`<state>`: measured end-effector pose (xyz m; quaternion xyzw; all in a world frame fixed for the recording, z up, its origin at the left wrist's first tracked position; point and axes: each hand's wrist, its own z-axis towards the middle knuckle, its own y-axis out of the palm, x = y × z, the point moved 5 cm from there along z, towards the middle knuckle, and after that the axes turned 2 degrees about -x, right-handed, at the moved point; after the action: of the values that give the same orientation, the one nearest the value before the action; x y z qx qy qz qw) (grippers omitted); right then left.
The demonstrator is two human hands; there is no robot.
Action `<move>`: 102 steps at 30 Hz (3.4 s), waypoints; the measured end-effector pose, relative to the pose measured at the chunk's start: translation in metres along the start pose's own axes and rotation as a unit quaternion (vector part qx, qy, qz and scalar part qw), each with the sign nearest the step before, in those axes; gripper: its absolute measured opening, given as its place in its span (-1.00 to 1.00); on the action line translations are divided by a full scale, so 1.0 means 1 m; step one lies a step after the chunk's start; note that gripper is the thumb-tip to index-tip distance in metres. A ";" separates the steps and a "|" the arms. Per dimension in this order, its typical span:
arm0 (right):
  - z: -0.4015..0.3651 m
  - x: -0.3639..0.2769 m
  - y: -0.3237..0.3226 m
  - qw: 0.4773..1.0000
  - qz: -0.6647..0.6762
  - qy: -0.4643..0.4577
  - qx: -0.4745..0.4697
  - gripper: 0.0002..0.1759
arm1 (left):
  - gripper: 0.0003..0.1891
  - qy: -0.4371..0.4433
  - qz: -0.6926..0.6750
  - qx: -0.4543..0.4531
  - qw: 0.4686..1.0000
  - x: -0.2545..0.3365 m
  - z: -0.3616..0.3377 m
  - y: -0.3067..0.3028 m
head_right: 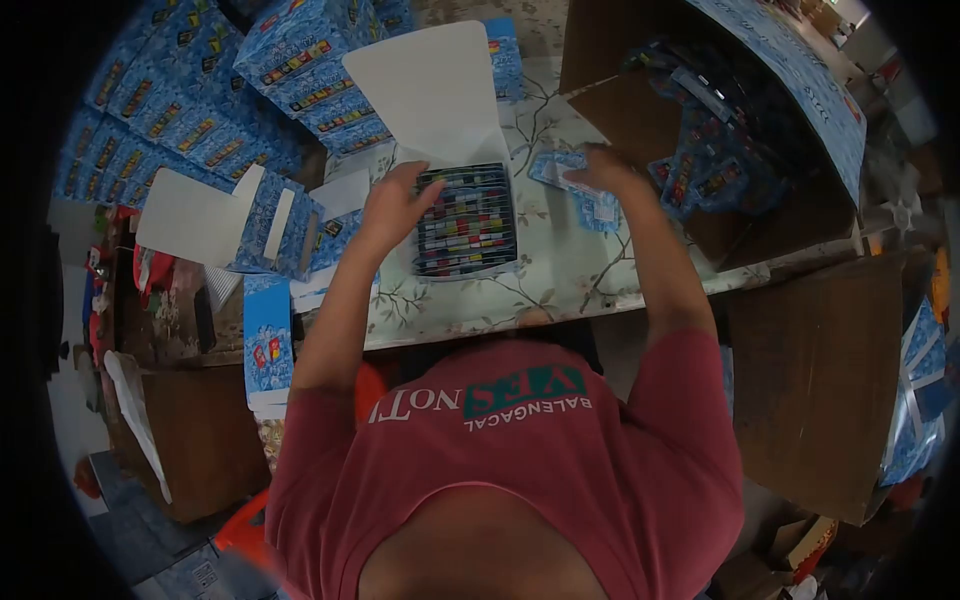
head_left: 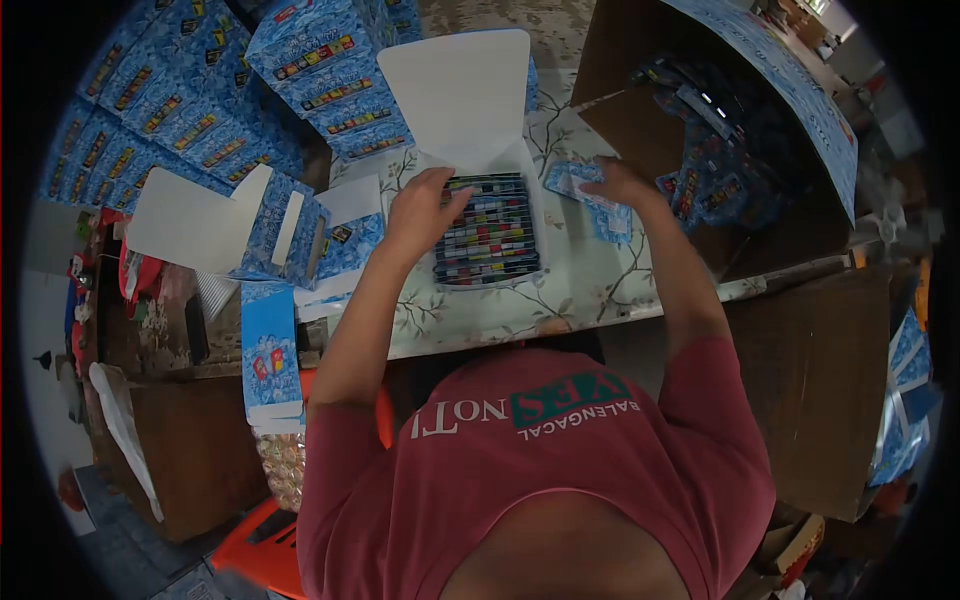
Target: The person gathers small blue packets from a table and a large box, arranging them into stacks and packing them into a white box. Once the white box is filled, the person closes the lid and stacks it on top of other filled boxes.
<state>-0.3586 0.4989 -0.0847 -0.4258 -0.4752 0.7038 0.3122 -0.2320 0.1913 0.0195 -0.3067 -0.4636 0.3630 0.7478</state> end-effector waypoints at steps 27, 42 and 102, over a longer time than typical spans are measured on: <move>-0.018 -0.047 -0.079 0.975 -0.154 -0.140 -0.071 -0.78 | -0.24 -0.076 0.040 -0.240 0.967 -0.026 0.054 0.065; -0.111 -0.010 -0.018 0.985 0.019 0.106 0.131 -0.57 | -0.14 -0.036 0.149 -0.236 0.960 -0.028 0.035 0.072; -0.048 -0.148 -0.060 0.985 0.167 0.015 -0.037 -0.59 | -0.55 -0.142 0.010 -0.043 0.989 -0.010 -0.050 -0.022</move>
<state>-0.2477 0.4143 0.0068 -0.5206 -0.4188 0.7216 0.1814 -0.1837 0.1649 0.0137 -0.2887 -0.5775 0.3897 0.6568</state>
